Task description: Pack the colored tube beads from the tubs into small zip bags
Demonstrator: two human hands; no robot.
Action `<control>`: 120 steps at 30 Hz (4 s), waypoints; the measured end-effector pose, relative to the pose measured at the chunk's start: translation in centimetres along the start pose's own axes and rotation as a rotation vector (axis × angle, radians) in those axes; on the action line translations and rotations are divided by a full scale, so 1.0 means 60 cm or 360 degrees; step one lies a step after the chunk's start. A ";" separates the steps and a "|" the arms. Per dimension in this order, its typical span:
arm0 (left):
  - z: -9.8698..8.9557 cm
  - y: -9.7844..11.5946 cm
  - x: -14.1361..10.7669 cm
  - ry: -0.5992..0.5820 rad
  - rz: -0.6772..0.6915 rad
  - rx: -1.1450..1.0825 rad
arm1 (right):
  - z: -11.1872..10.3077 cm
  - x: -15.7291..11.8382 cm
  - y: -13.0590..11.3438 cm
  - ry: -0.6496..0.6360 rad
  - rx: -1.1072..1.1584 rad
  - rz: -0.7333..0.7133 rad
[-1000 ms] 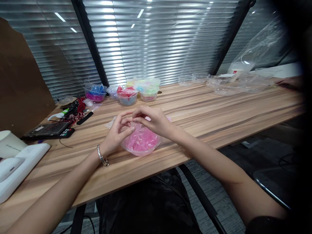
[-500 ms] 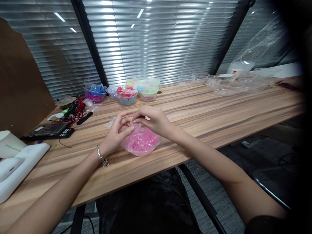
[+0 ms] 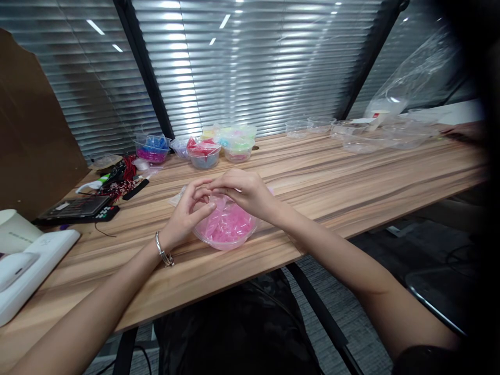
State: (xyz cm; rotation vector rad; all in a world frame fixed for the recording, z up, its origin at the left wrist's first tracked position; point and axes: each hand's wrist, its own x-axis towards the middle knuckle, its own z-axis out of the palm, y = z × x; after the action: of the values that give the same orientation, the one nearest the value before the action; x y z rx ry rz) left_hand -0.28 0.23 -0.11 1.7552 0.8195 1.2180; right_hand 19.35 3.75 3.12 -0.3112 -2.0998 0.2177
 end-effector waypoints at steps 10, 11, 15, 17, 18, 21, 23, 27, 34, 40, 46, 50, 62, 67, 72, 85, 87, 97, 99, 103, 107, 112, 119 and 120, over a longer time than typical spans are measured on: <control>-0.002 -0.003 0.000 -0.0039 0.0020 -0.0059 | -0.001 -0.002 0.002 -0.0086 0.0041 0.0004; -0.001 -0.004 -0.001 -0.0031 0.0026 -0.0062 | -0.001 -0.002 0.002 -0.0095 0.0059 -0.0005; 0.000 -0.004 0.000 -0.0005 0.0043 -0.0042 | 0.000 -0.002 0.002 -0.0085 0.0131 -0.0072; 0.000 -0.004 0.000 0.0000 0.0049 -0.0003 | 0.001 -0.002 0.001 -0.0071 0.0158 -0.0096; 0.000 -0.003 0.000 0.0003 0.0053 0.0019 | 0.002 -0.002 0.001 -0.0071 0.0164 -0.0097; 0.001 -0.002 0.001 0.0002 0.0062 0.0038 | 0.002 -0.003 0.001 -0.0111 0.0146 -0.0045; 0.001 -0.001 0.001 -0.0011 0.0068 0.0023 | 0.002 -0.005 0.002 -0.0141 0.0128 -0.0006; 0.000 -0.002 0.001 -0.0018 0.0061 -0.0001 | 0.001 -0.004 0.000 -0.0114 0.0137 -0.0041; 0.000 -0.008 0.002 0.0019 0.0103 0.0033 | 0.001 0.002 -0.004 -0.0113 0.0138 -0.0015; -0.001 -0.011 0.002 0.0022 0.0102 -0.0009 | -0.002 0.003 -0.007 -0.0089 0.0095 -0.0013; 0.000 -0.011 0.004 0.0046 0.0132 0.0026 | -0.004 0.003 -0.007 -0.0138 0.0075 -0.0016; 0.000 -0.011 0.005 0.0070 0.0191 0.0059 | -0.001 0.003 -0.001 -0.0139 0.0053 -0.0082; 0.000 -0.012 0.003 0.0141 0.0191 0.0099 | 0.001 0.000 0.001 -0.0105 0.0014 -0.0025; 0.002 -0.015 0.002 0.0185 0.0169 0.0090 | 0.000 -0.002 0.000 -0.0123 -0.0011 0.0014; 0.008 -0.020 0.000 0.0390 0.0281 0.0124 | 0.000 -0.001 -0.004 -0.0091 0.0015 0.0004; 0.012 -0.024 0.001 0.0622 0.0289 0.0235 | -0.002 0.001 -0.010 -0.0704 -0.0178 0.0322; 0.011 -0.022 0.002 0.0586 0.0281 0.0246 | -0.005 0.001 -0.012 -0.0951 -0.0228 0.0274; 0.004 -0.024 0.005 0.0429 0.0187 0.0206 | -0.010 -0.002 -0.008 -0.1165 -0.0287 0.0227; 0.003 -0.025 0.005 0.0417 0.0184 0.0199 | -0.009 -0.002 -0.008 -0.1080 -0.0216 0.0223; 0.002 -0.026 0.004 0.0386 0.0208 0.0198 | -0.007 0.000 -0.008 -0.0858 -0.0090 0.0270; 0.002 -0.024 0.003 0.0318 0.0226 0.0180 | -0.002 -0.001 -0.002 -0.0714 -0.0080 0.0352; 0.004 -0.020 0.003 0.0269 0.0226 0.0101 | 0.001 -0.005 0.001 -0.0516 0.0030 0.0393; 0.003 -0.016 0.004 0.0232 0.0244 0.0135 | -0.001 -0.005 -0.005 -0.0401 0.0035 0.0416; 0.003 -0.016 0.004 0.0223 0.0239 0.0139 | -0.001 -0.005 -0.005 -0.0400 0.0021 0.0409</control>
State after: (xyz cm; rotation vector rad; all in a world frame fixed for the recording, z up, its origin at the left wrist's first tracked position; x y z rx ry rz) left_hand -0.10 0.82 -0.89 1.8448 0.8444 1.4373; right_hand 19.50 3.39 3.00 -0.5716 -2.3014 0.4424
